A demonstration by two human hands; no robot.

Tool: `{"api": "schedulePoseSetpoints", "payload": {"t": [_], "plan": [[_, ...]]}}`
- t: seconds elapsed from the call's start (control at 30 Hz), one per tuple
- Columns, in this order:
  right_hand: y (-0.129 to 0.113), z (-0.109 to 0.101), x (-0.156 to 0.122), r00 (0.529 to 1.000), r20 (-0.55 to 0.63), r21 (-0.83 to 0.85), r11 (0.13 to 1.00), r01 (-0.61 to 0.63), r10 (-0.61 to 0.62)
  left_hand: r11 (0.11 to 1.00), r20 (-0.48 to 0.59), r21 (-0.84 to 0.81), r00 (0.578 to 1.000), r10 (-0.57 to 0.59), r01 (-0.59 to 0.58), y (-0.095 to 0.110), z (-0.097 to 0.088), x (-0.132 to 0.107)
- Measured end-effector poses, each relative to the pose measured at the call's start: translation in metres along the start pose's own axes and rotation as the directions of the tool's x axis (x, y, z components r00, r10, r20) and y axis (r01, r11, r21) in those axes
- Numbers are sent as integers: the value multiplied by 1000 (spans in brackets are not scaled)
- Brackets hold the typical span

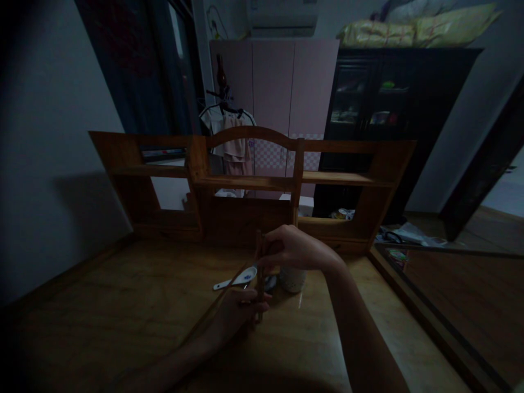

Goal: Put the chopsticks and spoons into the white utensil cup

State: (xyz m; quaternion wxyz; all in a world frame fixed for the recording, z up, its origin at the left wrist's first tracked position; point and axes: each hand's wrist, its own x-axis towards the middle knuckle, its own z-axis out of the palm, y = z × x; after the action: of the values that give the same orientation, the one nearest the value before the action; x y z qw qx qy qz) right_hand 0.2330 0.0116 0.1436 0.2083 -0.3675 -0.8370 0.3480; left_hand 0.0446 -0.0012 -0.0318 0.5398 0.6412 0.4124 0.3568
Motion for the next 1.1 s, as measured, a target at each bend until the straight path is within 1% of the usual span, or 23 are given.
{"api": "schedulePoseSetpoints", "payload": {"t": [0.13, 0.33, 0.5, 0.6, 0.77, 0.97, 1.1], "plan": [[0, 0, 0, 1000, 5, 11, 1000, -23, 23, 999, -7, -26, 999, -43, 43, 2, 1, -1], [-1, 0, -1, 999, 37, 40, 999, -3, 1, 999, -14, -21, 999, -33, 32, 5, 1, -2], [-5, -1, -2, 999, 43, 32, 999, -6, 4, 999, -15, -22, 999, -43, 43, 10, 1, -3], [-7, -2, -3, 998, 56, 20, 1000, -12, 11, 998, -24, -11, 998, -59, 59, 9, 2, -4], [-6, -2, -4, 998, 65, 35, 999, -6, 4, 995, 9, -45, 996, -85, 85, 4, 3, -2], [-6, -2, -4, 997, 76, 36, 999, 2, -5, 998, -8, -44, 999, -40, 40, 2, 2, -1], [-7, -1, -4, 997, 75, 54, 999, 2, -6, 1000, -27, 13, 999, 17, -17, 4, 1, -1]]}}
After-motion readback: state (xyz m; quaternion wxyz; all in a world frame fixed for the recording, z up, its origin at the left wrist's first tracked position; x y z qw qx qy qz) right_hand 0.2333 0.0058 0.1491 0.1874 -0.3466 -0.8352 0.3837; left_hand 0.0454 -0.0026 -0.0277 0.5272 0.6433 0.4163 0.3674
